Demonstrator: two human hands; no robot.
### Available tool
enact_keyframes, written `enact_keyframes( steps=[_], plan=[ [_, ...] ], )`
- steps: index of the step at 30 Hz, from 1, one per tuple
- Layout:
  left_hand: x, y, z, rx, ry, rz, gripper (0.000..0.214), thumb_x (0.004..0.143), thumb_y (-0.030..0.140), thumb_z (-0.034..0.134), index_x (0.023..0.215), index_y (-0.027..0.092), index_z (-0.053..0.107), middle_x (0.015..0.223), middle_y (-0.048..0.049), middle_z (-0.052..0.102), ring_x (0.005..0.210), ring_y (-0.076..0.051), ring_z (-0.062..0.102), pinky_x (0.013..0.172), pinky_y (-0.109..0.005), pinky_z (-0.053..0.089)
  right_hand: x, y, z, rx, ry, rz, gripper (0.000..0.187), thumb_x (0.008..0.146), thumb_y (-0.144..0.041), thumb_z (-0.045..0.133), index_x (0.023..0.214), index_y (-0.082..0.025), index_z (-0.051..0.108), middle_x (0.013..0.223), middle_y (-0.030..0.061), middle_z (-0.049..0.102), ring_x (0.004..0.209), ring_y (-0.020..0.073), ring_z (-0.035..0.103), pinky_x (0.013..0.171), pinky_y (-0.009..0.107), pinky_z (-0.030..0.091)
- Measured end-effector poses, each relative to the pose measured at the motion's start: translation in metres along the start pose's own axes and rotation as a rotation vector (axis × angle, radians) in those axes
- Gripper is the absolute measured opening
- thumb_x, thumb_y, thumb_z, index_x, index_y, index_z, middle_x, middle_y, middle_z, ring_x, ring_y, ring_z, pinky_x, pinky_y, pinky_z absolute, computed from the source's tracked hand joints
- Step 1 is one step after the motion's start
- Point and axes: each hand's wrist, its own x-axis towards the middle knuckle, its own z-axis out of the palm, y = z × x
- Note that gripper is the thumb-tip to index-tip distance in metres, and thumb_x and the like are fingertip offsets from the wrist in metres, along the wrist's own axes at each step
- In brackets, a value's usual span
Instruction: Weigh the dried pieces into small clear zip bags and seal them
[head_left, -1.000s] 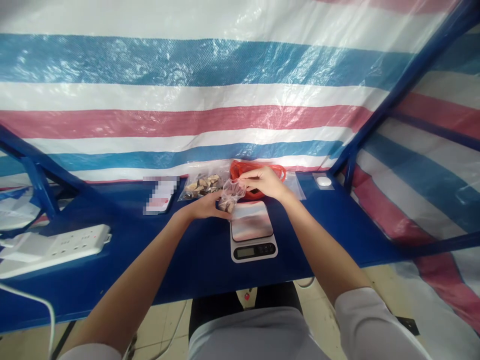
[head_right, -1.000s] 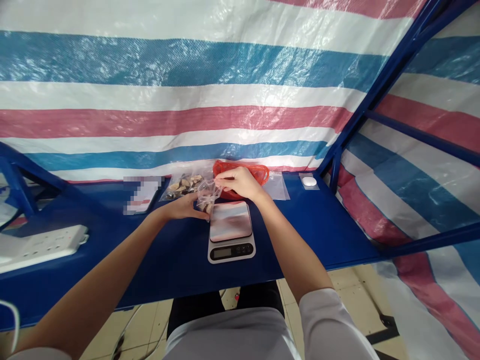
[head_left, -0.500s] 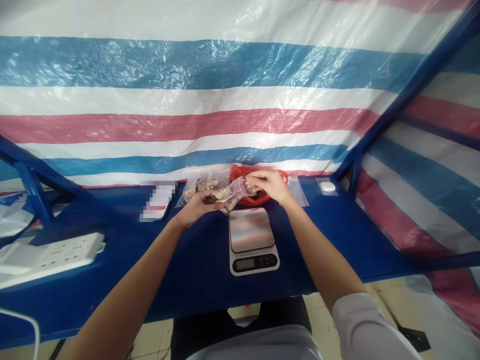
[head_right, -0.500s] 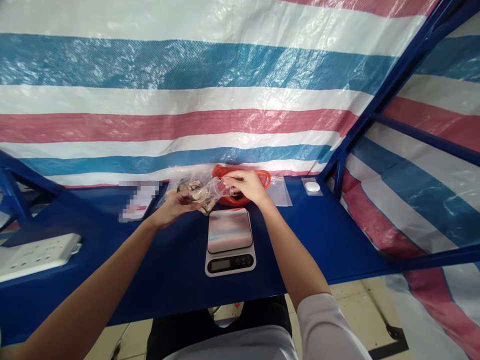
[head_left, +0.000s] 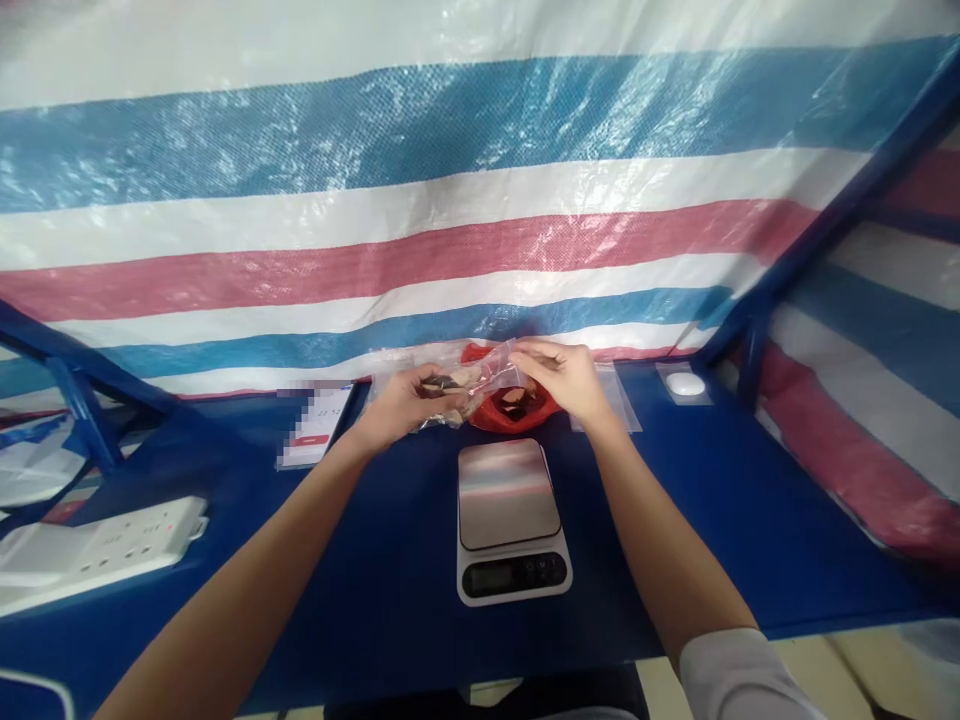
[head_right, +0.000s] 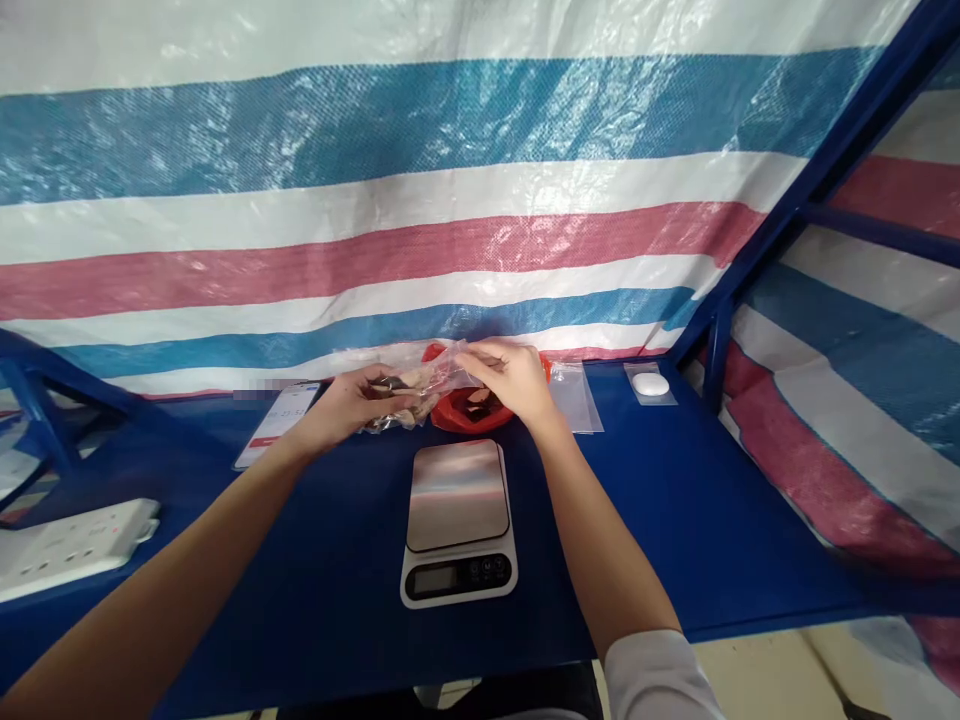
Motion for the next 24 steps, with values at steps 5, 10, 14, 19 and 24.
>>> enact_keyframes(
  steps=[5,10,14,19,24],
  plan=[
    [0.009,0.025,0.003,0.221,0.016,0.045,0.052,0.058,0.053,0.087,0.093,0.019,0.07,0.085,-0.0033,0.076,0.075,-0.02,0.071,0.063,-0.028,0.055,0.011,0.021,-0.001,0.056,0.007,0.082,0.025,0.078,-0.043,0.077,0.091,-0.022,0.081,0.093,0.0036,0.08,0.085,0.0206,0.074,0.083,0.035,0.061],
    [0.018,0.037,0.0,0.414,0.015,0.103,0.043,0.068,0.051,0.081,0.095,0.018,0.071,0.084,-0.0039,0.076,0.072,-0.019,0.07,0.061,-0.027,0.052,0.018,0.036,-0.012,0.121,0.039,0.177,0.027,0.076,-0.043,0.077,0.086,-0.019,0.078,0.09,0.0045,0.079,0.083,0.0202,0.073,0.076,0.032,0.06],
    [0.023,0.042,0.001,0.521,0.014,0.102,0.039,0.072,0.049,0.078,0.097,0.02,0.071,0.086,-0.0043,0.077,0.071,-0.019,0.07,0.06,-0.027,0.051,0.017,0.036,-0.016,0.197,0.043,0.291,0.035,0.074,-0.047,0.079,0.093,-0.018,0.078,0.089,0.0051,0.079,0.082,0.0207,0.074,0.071,0.03,0.06],
    [0.028,0.05,0.003,0.595,-0.013,0.098,0.041,0.073,0.051,0.075,0.1,0.02,0.073,0.088,-0.0052,0.077,0.072,-0.02,0.069,0.059,-0.028,0.049,0.015,0.034,-0.012,0.329,-0.012,0.423,0.037,0.072,-0.052,0.081,0.083,-0.017,0.077,0.081,0.0061,0.078,0.08,0.022,0.075,0.072,0.03,0.061],
    [0.032,0.059,0.006,0.639,-0.034,0.076,0.039,0.073,0.05,0.074,0.101,0.022,0.073,0.082,-0.0034,0.075,0.066,-0.018,0.066,0.054,-0.027,0.045,0.014,0.036,-0.01,0.443,-0.036,0.471,0.031,0.069,-0.043,0.085,0.084,-0.018,0.077,0.082,0.0052,0.079,0.081,0.0206,0.076,0.077,0.031,0.061]
  ],
)
